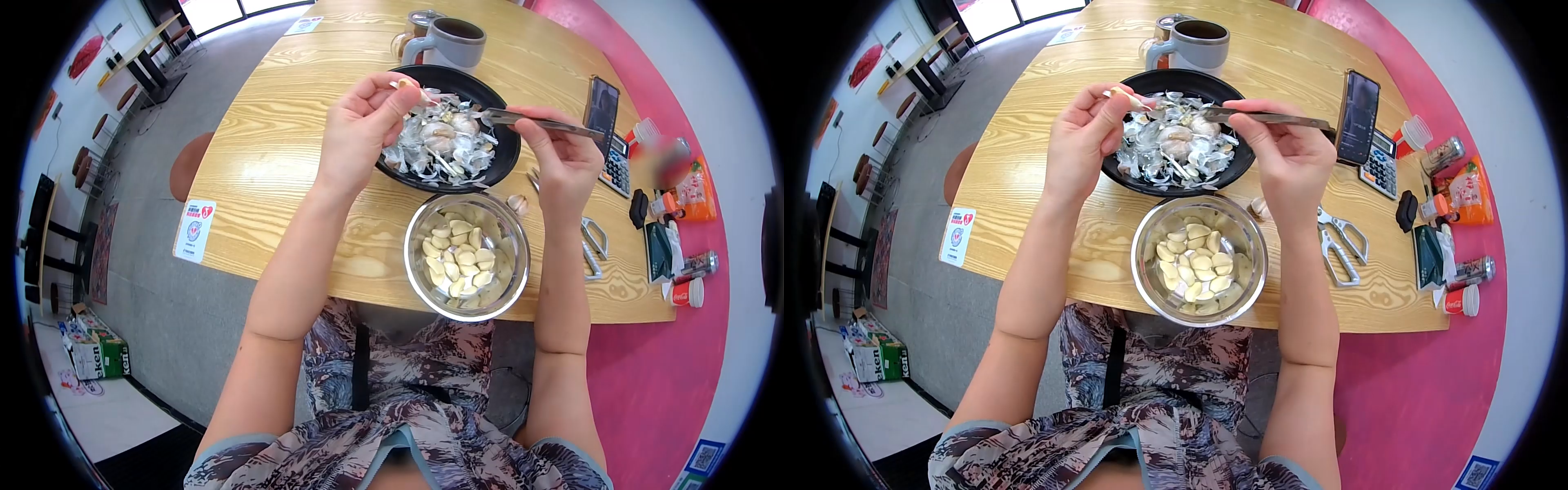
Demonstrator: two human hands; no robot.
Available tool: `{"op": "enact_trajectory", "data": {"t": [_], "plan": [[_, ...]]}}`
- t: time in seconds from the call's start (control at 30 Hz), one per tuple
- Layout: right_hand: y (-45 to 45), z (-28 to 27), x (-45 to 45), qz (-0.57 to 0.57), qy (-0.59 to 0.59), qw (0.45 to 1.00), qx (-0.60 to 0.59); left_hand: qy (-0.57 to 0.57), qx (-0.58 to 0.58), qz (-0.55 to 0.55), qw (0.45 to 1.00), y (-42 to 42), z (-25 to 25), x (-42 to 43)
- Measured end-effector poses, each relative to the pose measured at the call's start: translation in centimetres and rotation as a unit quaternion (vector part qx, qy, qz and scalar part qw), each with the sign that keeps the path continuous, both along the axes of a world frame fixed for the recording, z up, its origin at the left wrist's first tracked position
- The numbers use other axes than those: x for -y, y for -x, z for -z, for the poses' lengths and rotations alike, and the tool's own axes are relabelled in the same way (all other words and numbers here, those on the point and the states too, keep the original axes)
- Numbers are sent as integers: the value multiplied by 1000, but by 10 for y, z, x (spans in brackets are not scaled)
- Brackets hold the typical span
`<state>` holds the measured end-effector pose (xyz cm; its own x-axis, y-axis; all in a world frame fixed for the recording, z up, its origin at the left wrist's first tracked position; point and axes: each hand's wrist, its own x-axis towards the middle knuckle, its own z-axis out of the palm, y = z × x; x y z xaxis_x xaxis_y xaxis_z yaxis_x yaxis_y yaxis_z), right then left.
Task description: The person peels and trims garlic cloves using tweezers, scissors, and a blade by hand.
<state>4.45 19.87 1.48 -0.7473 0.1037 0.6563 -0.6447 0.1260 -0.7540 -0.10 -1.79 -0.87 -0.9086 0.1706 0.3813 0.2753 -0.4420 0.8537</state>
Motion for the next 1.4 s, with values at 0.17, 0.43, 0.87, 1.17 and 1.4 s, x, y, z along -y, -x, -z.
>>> {"op": "enact_trajectory", "data": {"t": [0.17,0.43,0.87,1.17,1.4], "plan": [[10,14,1,26,-67,996,48,32,-6,-11,999,-4,-3,-3],[-4,0,25,-44,34,998,-10,145,-78,-52,985,-13,-3,-10],[-7,8,30,-12,-55,993,-104,200,-104,-63,972,-12,1,-8],[-11,3,27,-40,3,999,-23,194,-86,23,977,-9,1,-5],[-10,1,23,-44,6,999,-25,103,-44,58,992,-12,-6,-6]]}}
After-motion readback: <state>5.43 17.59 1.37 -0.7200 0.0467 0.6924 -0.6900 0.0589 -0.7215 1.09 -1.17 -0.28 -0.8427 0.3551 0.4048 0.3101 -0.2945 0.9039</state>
